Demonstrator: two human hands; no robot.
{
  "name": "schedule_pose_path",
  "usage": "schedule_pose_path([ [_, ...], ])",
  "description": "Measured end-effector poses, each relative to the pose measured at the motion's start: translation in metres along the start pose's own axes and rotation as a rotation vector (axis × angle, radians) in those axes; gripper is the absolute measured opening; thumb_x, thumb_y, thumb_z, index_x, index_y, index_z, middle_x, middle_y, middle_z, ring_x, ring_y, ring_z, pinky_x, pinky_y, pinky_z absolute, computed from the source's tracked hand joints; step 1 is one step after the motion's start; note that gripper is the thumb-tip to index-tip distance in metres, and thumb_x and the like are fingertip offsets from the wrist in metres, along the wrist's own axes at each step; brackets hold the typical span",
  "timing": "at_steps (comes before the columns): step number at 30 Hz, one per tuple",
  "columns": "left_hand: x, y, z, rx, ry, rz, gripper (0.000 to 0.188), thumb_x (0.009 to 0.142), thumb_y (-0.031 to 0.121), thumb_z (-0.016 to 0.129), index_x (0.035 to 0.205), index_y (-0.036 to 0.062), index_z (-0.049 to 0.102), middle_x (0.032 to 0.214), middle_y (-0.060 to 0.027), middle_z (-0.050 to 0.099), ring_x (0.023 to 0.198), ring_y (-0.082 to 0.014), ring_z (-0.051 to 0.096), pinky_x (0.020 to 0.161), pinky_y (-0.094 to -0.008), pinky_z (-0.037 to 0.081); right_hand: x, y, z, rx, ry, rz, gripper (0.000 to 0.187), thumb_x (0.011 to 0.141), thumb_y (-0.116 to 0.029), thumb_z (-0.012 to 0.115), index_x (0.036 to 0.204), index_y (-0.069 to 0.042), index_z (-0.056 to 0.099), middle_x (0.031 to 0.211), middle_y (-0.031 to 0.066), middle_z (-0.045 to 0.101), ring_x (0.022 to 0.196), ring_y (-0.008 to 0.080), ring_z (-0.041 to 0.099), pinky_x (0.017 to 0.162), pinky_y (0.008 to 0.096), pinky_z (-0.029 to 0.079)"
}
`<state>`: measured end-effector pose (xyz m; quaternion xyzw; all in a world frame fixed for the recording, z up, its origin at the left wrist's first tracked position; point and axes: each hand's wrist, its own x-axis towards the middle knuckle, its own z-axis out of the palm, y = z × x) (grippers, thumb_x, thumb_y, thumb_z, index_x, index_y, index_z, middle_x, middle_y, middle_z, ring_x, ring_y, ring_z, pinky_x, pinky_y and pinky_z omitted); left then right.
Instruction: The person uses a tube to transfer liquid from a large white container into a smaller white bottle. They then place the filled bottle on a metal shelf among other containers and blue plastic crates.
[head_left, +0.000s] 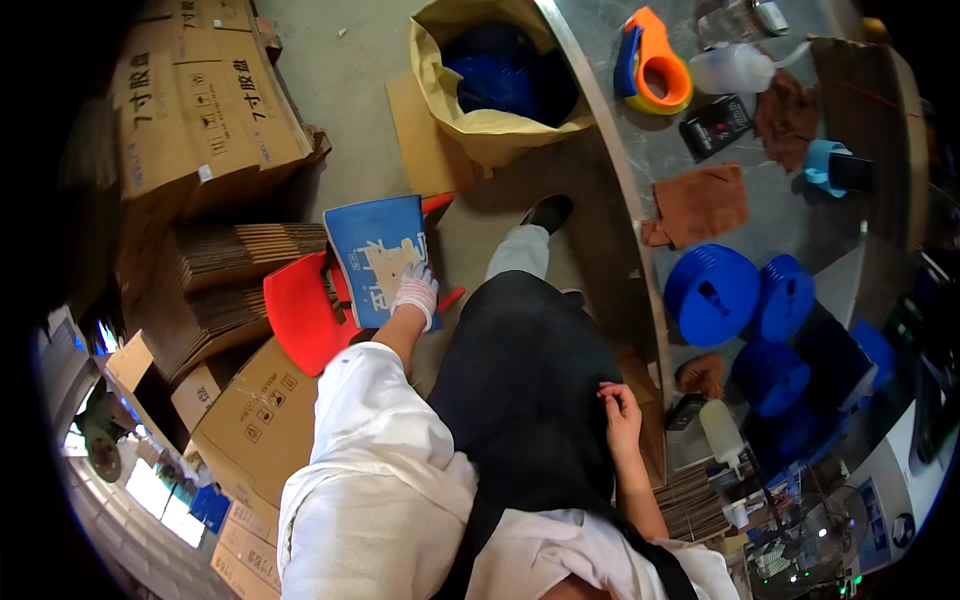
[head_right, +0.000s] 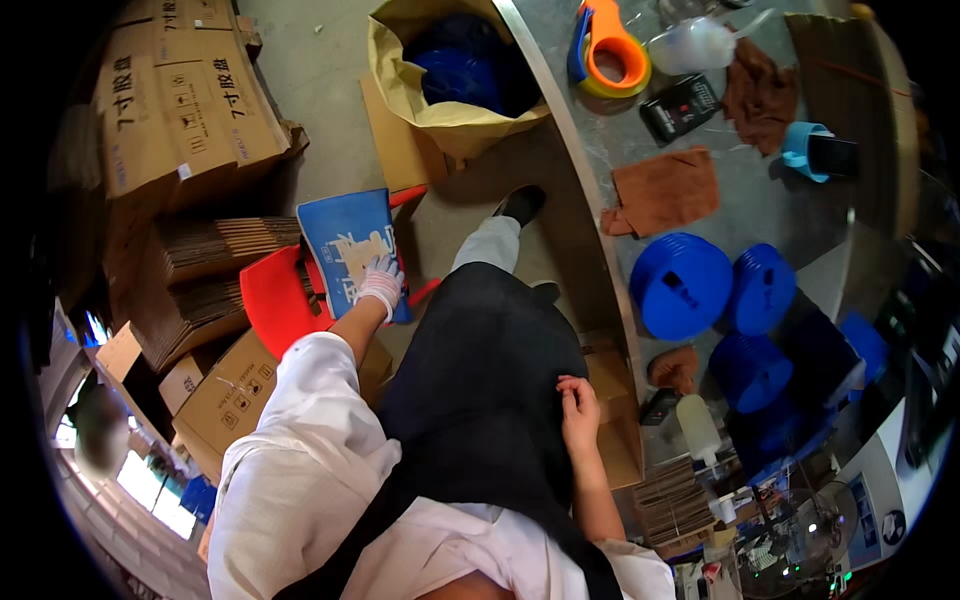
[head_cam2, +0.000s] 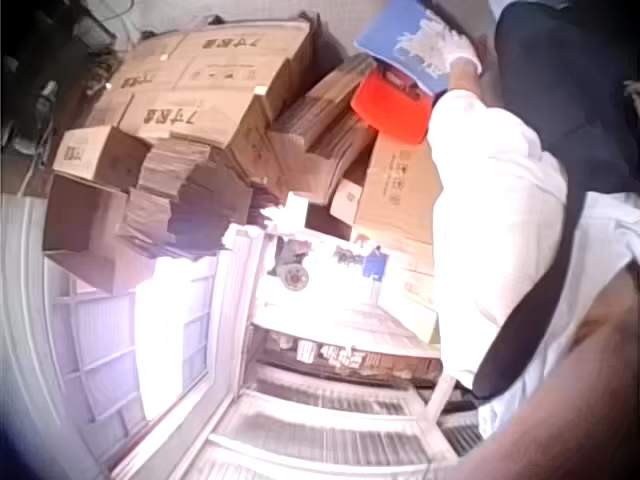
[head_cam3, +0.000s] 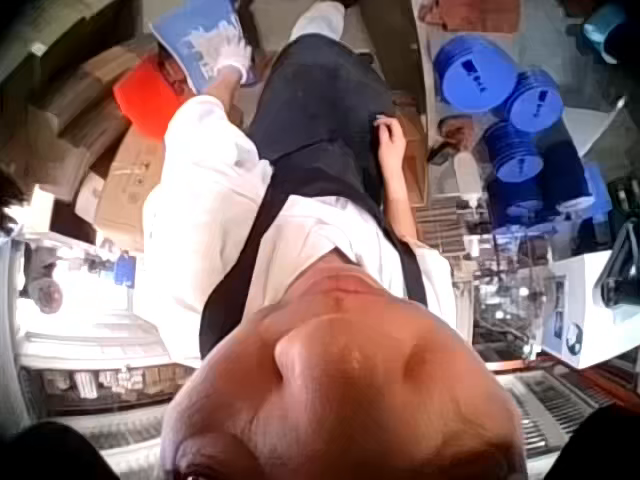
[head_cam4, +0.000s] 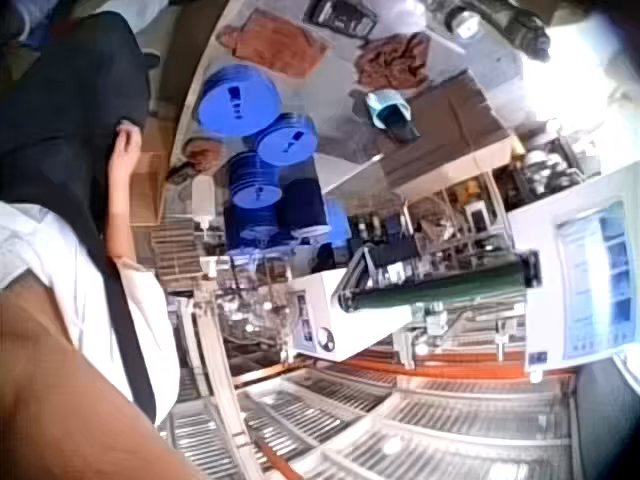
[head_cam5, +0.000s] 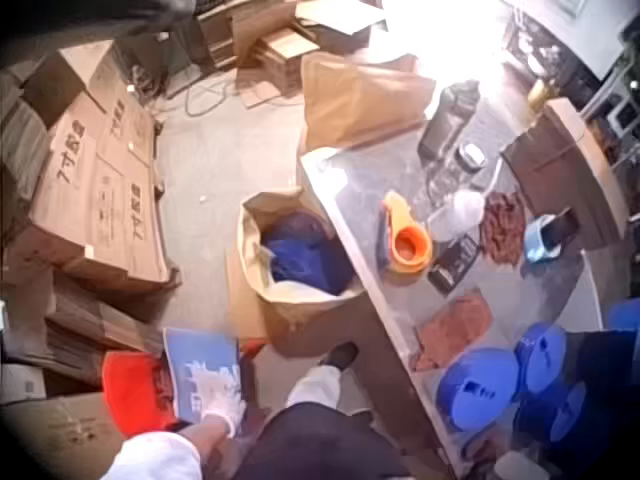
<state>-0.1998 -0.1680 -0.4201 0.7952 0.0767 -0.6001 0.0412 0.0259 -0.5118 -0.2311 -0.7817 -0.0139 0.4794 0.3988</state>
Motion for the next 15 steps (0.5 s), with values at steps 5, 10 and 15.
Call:
schedule_pose_path([
  [5, 0.089, -0.016, 0.01, 0.276, -0.181, 0.18, 0.057, 0.09, 0.041, 0.052, 0.142, 0.0199, 0.043, 0.154, -0.005, 0.029, 0.144, -0.0279, 0.02, 0.115, -0.0574, 0.003, 0.036, 0.024, 0.023, 0.197, 0.047, 0.226, 0.011, 0.094, 0.001, 0.048, 0.093, -0.001, 0.058, 0.108, 0.01, 0.061, 0.099, 0.0156, 0.056, 0.09, 0.0278, 0.043],
  [10, 0.14, 0.011, 0.003, 0.302, -0.333, 0.118, 0.05, 0.084, 0.035, 0.063, 0.126, 0.006, 0.061, 0.132, -0.0125, 0.058, 0.129, -0.0261, 0.049, 0.113, -0.0551, 0.018, 0.076, 0.067, 0.021, 0.343, 0.079, 0.227, 0.011, 0.095, 0.001, 0.047, 0.096, -0.001, 0.058, 0.111, 0.0102, 0.06, 0.099, 0.0149, 0.056, 0.091, 0.0276, 0.044],
  [15, 0.142, 0.01, -0.031, 0.252, -0.397, 0.229, 0.033, 0.075, 0.029, 0.068, 0.099, 0.0074, 0.073, 0.106, -0.0147, 0.07, 0.109, -0.027, 0.062, 0.091, -0.0413, 0.038, 0.11, 0.099, 0.02, 0.428, 0.142, 0.194, 0.01, 0.096, 0.0, 0.047, 0.098, -0.001, 0.057, 0.112, 0.0096, 0.06, 0.097, 0.0142, 0.058, 0.089, 0.0268, 0.045],
])
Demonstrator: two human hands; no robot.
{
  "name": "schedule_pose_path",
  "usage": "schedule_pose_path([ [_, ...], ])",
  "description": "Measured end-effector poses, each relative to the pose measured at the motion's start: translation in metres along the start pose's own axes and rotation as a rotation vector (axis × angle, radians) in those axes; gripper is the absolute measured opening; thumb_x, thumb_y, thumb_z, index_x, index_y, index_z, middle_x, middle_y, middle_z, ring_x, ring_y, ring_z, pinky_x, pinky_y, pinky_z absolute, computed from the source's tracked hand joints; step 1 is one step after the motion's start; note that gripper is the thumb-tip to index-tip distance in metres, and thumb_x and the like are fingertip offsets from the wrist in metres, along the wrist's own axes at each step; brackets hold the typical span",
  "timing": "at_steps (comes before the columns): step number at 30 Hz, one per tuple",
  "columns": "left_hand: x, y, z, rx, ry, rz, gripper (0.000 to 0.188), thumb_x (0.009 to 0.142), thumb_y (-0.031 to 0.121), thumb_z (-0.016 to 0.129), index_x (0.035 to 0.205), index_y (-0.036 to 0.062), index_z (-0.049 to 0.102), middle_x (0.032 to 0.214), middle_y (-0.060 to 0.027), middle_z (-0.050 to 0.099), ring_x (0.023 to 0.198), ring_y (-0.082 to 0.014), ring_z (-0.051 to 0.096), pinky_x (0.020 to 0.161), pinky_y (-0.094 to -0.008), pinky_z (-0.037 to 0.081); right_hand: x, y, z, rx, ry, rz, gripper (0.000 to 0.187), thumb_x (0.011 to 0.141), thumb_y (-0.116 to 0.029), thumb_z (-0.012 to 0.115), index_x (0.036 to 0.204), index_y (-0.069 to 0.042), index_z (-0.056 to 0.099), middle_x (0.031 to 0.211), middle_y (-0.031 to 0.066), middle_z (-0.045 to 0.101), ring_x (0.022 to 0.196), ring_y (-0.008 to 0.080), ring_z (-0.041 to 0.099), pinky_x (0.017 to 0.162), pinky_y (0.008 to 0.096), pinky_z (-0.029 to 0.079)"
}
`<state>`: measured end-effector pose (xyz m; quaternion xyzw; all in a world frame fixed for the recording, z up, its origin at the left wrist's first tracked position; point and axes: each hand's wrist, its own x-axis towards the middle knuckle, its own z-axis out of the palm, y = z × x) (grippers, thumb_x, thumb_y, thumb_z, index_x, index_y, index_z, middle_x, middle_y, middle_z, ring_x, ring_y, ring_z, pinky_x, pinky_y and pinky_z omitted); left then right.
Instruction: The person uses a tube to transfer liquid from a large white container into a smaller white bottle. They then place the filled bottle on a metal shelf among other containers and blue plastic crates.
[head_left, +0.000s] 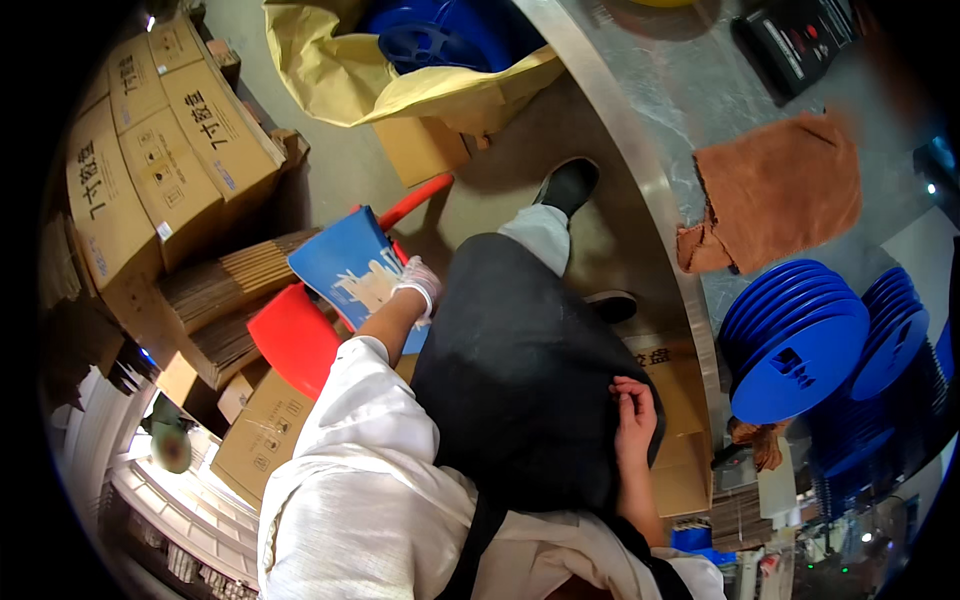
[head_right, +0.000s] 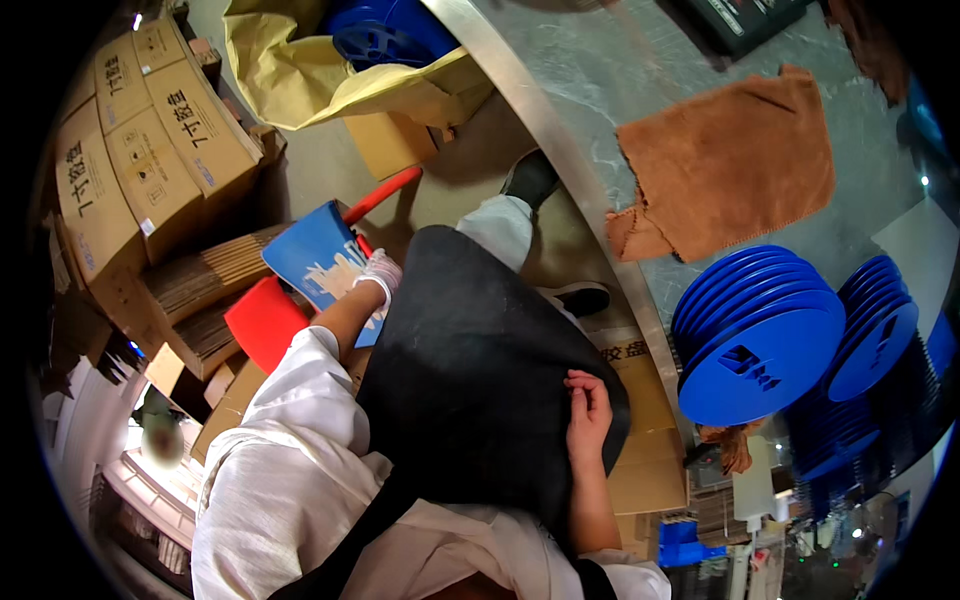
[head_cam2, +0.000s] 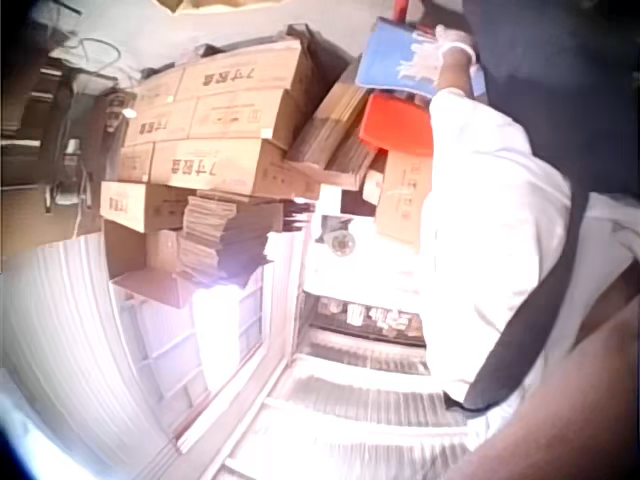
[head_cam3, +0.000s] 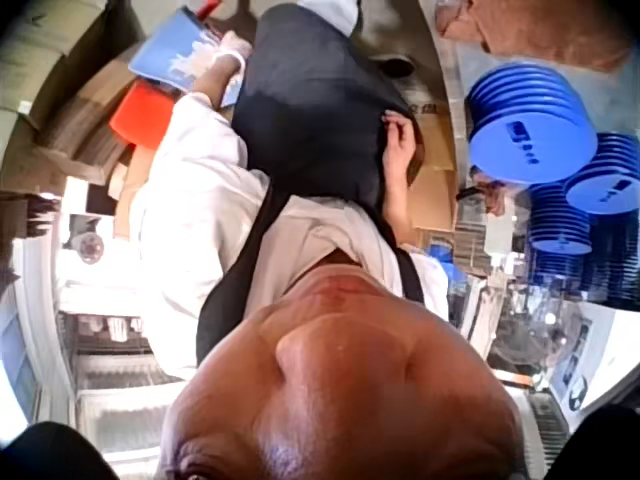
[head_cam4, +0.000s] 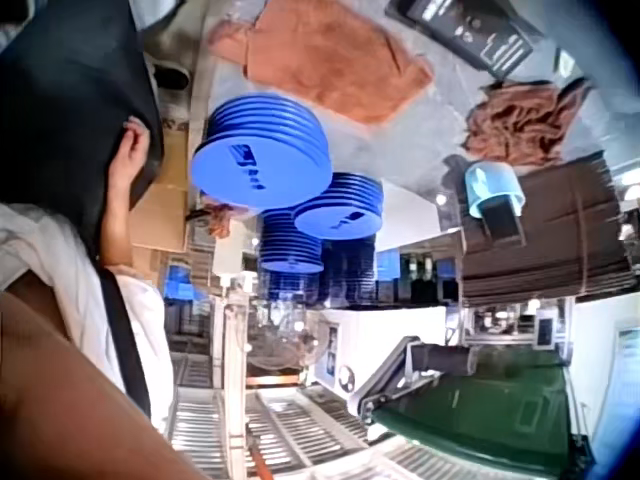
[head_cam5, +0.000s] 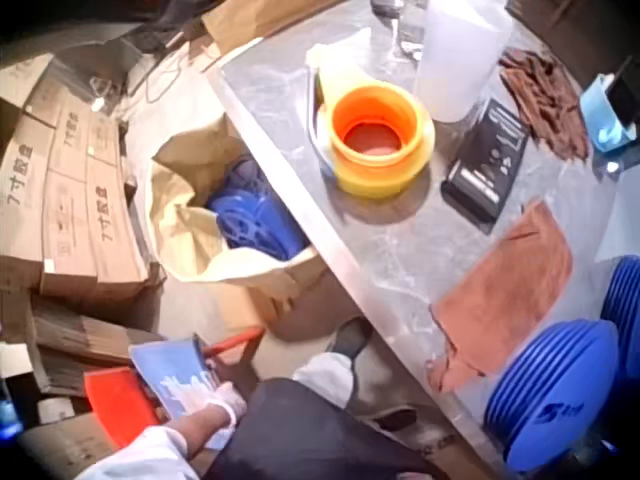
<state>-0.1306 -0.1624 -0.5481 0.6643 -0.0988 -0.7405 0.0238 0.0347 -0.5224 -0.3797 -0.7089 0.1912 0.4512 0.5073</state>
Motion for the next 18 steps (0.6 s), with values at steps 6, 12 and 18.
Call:
schedule_pose_path([
  [6, 0.0, -0.001, -0.029, -0.043, 0.057, -0.002, 0.031, 0.078, 0.028, 0.068, 0.102, 0.0098, 0.072, 0.107, -0.0118, 0.07, 0.106, -0.024, 0.064, 0.09, -0.0403, 0.04, 0.054, 0.034, -0.011, 0.116, 0.013, -0.116, 0.01, 0.096, -0.003, 0.048, 0.099, -0.002, 0.057, 0.111, 0.0095, 0.061, 0.096, 0.0144, 0.059, 0.085, 0.0262, 0.045],
  [12, 0.013, -0.072, -0.07, -0.168, 0.142, -0.184, 0.032, 0.08, 0.028, 0.067, 0.105, 0.0091, 0.071, 0.107, -0.0134, 0.07, 0.107, -0.0255, 0.064, 0.091, -0.0403, 0.04, 0.097, 0.082, -0.005, 0.229, 0.193, -0.195, 0.014, 0.097, -0.008, 0.049, 0.109, -0.002, 0.052, 0.104, 0.0089, 0.061, 0.089, 0.0133, 0.06, 0.08, 0.0258, 0.046],
  [18, 0.014, -0.168, -0.123, -0.573, 0.519, -0.384, 0.034, 0.081, 0.028, 0.065, 0.108, 0.0085, 0.07, 0.108, -0.0151, 0.069, 0.108, -0.0271, 0.063, 0.092, -0.0403, 0.041, 0.148, 0.097, 0.022, -0.183, 0.399, -0.546, 0.018, 0.092, -0.009, 0.059, 0.108, 0.0, 0.059, 0.084, 0.0078, 0.062, 0.074, 0.0157, 0.061, 0.067, 0.0282, 0.049],
])
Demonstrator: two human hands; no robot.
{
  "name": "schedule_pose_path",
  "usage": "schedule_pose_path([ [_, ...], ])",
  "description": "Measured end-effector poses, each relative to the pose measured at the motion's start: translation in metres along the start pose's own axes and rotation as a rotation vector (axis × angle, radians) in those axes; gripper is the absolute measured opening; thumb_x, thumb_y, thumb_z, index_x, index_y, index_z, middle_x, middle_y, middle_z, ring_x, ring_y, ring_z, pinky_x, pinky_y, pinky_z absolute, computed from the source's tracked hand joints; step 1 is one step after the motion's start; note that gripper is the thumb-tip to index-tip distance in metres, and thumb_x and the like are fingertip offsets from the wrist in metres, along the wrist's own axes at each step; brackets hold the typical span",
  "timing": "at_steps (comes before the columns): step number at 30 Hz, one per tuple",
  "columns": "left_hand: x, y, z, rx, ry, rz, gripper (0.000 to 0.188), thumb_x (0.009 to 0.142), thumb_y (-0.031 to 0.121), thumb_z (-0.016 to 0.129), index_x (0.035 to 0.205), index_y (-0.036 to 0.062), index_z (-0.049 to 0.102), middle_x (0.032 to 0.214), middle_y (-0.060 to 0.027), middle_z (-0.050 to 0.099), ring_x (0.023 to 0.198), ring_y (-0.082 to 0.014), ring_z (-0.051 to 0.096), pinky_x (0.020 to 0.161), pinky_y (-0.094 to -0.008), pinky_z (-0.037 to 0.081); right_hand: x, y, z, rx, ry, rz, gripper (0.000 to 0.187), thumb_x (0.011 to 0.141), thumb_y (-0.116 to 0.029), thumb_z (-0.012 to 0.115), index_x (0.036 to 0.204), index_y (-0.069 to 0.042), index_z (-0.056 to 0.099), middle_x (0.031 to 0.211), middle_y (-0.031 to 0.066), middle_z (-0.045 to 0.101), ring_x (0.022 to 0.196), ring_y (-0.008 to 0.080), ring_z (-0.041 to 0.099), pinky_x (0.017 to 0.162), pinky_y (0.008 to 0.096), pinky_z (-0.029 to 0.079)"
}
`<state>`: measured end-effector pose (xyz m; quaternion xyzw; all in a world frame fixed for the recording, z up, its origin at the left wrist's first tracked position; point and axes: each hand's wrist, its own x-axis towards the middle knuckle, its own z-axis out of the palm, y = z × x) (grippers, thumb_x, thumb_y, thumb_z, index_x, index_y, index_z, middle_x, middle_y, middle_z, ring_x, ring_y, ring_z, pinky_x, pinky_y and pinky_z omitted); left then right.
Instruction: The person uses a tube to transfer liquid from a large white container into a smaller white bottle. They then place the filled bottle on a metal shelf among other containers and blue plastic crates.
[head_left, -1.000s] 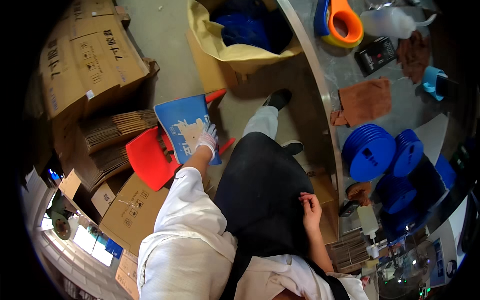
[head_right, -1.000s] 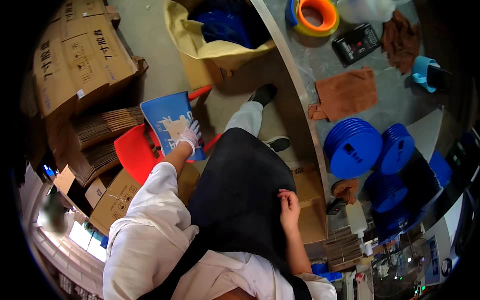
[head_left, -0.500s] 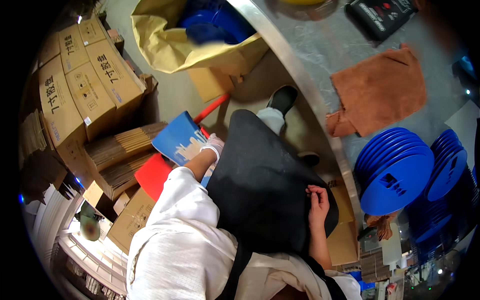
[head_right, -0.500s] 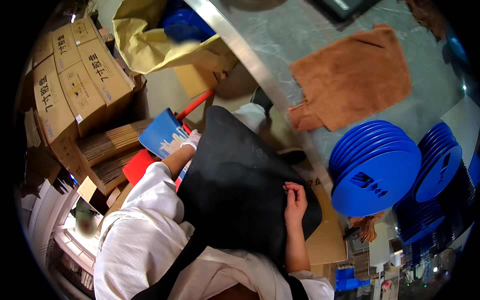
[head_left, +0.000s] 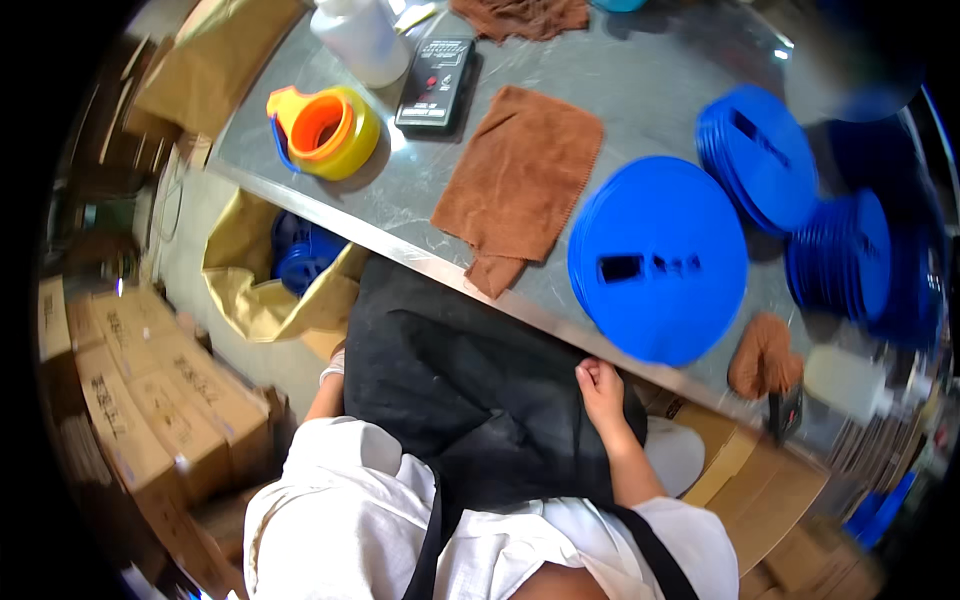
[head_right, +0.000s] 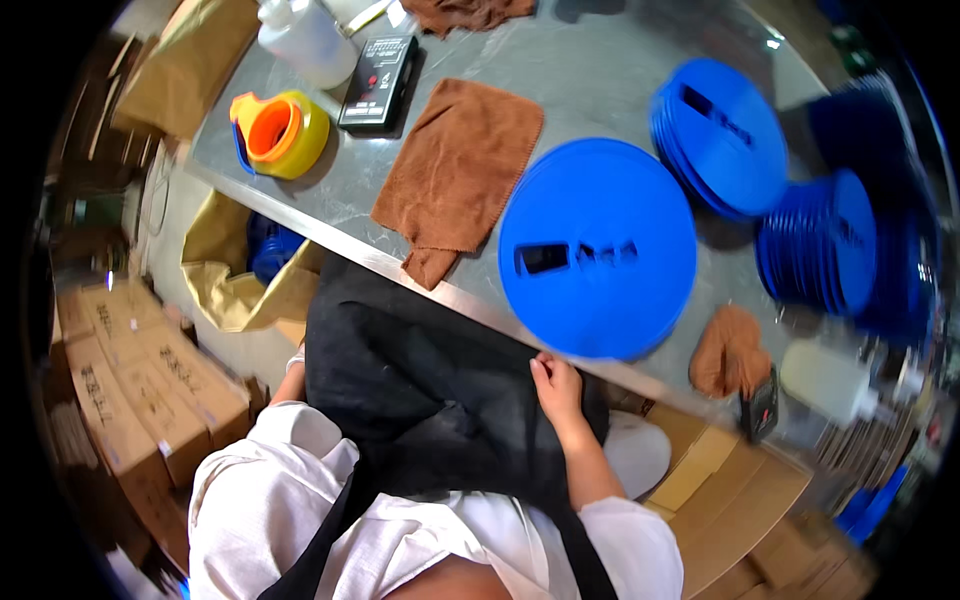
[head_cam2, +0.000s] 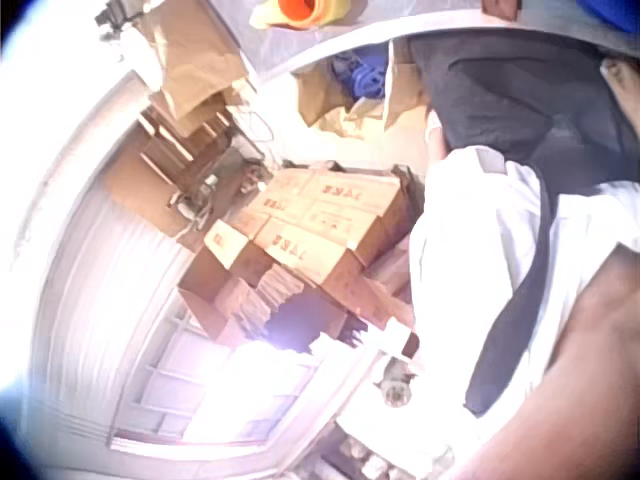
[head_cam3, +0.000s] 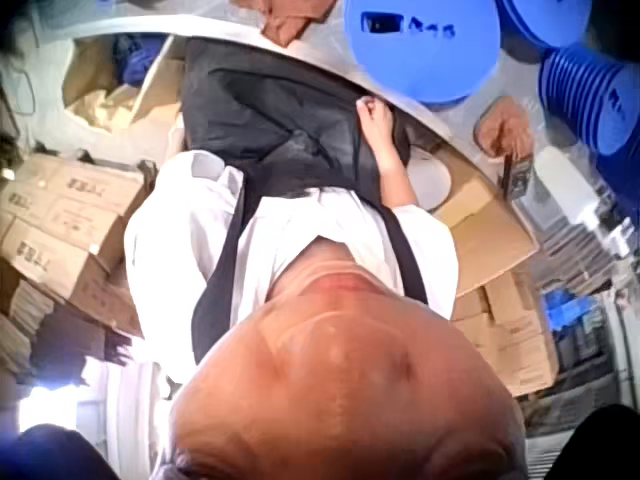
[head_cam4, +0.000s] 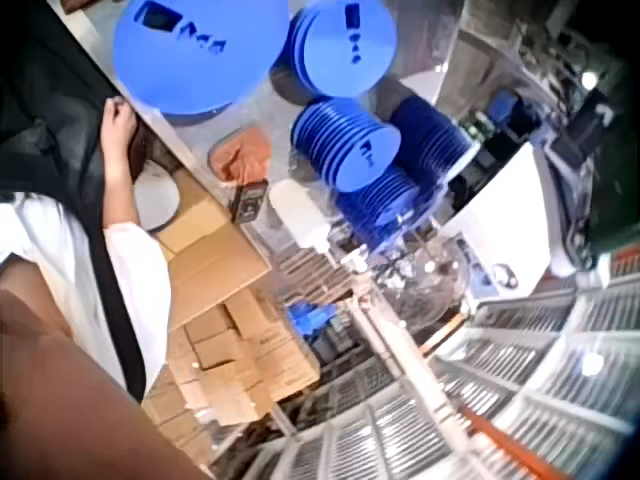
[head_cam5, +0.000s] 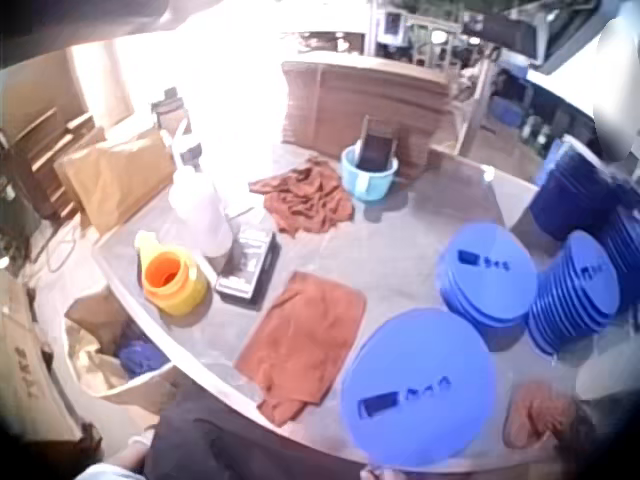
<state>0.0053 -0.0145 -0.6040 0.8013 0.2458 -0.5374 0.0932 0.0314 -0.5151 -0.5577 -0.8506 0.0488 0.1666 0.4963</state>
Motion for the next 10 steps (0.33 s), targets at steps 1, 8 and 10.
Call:
schedule_pose_path([
  [1, 0.003, -0.013, 0.0, -0.113, 0.08, -0.033, 0.034, 0.082, 0.028, 0.065, 0.109, 0.0084, 0.07, 0.108, -0.0153, 0.069, 0.108, -0.0273, 0.063, 0.093, -0.0403, 0.041, -0.001, -0.038, 0.003, -0.089, -0.019, -0.075, 0.018, 0.09, -0.007, 0.06, 0.107, -0.002, 0.06, 0.085, 0.0086, 0.062, 0.075, 0.0165, 0.062, 0.068, 0.028, 0.049],
  [8, -0.003, -0.092, 0.044, -0.745, 0.647, 0.215, 0.039, 0.086, 0.033, 0.062, 0.116, 0.0079, 0.067, 0.111, -0.0183, 0.067, 0.112, -0.0301, 0.061, 0.097, -0.0392, 0.041, -0.027, -0.234, 0.051, -0.168, 0.187, -1.01, 0.029, 0.081, -0.001, 0.066, 0.109, -0.007, 0.062, 0.096, 0.0127, 0.064, 0.087, 0.0303, 0.064, 0.072, 0.036, 0.054],
  [10, 0.015, -0.123, 0.073, -0.842, 0.79, 0.447, 0.044, 0.084, 0.03, 0.068, 0.125, 0.0171, 0.061, 0.118, -0.017, 0.065, 0.112, -0.0298, 0.06, 0.103, -0.0362, 0.041, 0.003, -0.279, 0.058, -0.423, 0.248, -0.791, 0.036, 0.086, -0.009, 0.063, 0.121, -0.01, 0.054, 0.126, 0.0159, 0.053, 0.104, 0.0321, 0.062, 0.075, 0.0368, 0.054],
])
